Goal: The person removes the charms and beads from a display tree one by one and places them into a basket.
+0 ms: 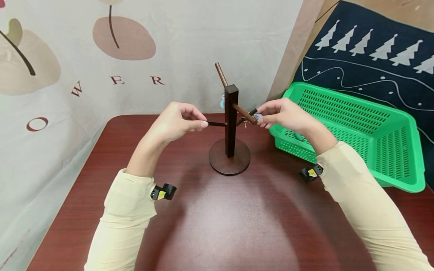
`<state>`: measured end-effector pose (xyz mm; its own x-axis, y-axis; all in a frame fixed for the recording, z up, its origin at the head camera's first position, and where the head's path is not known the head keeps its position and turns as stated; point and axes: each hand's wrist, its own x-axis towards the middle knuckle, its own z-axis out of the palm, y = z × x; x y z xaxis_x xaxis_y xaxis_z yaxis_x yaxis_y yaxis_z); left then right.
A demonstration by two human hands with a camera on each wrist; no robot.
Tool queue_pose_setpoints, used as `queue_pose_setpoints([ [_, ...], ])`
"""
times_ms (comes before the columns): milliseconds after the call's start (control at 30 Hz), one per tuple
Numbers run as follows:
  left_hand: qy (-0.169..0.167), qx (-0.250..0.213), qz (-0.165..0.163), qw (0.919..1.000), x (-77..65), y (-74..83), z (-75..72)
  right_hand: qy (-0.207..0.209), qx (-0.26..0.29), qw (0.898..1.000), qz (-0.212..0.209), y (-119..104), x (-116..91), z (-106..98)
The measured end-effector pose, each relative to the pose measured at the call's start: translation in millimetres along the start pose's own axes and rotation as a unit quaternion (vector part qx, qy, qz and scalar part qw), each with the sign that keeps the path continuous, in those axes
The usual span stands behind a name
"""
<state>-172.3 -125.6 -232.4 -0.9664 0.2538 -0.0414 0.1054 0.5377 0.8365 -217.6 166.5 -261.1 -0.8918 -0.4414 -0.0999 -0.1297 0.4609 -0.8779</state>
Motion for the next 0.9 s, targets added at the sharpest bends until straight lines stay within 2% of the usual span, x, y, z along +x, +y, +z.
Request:
queue_pose_setpoints([
  [467,-0.002,-0.014,-0.006,0.9999,0.2,0.2,0.1,0.015,-0.004,1.0,-0.012,-10.2,-9.0,-16.4],
  [900,-0.004,-0.012,-0.015,0.9998,0.0,0.3,0.0,0.046,-0.01,0.999,-0.011,-15.1,-12.9,-28.1],
])
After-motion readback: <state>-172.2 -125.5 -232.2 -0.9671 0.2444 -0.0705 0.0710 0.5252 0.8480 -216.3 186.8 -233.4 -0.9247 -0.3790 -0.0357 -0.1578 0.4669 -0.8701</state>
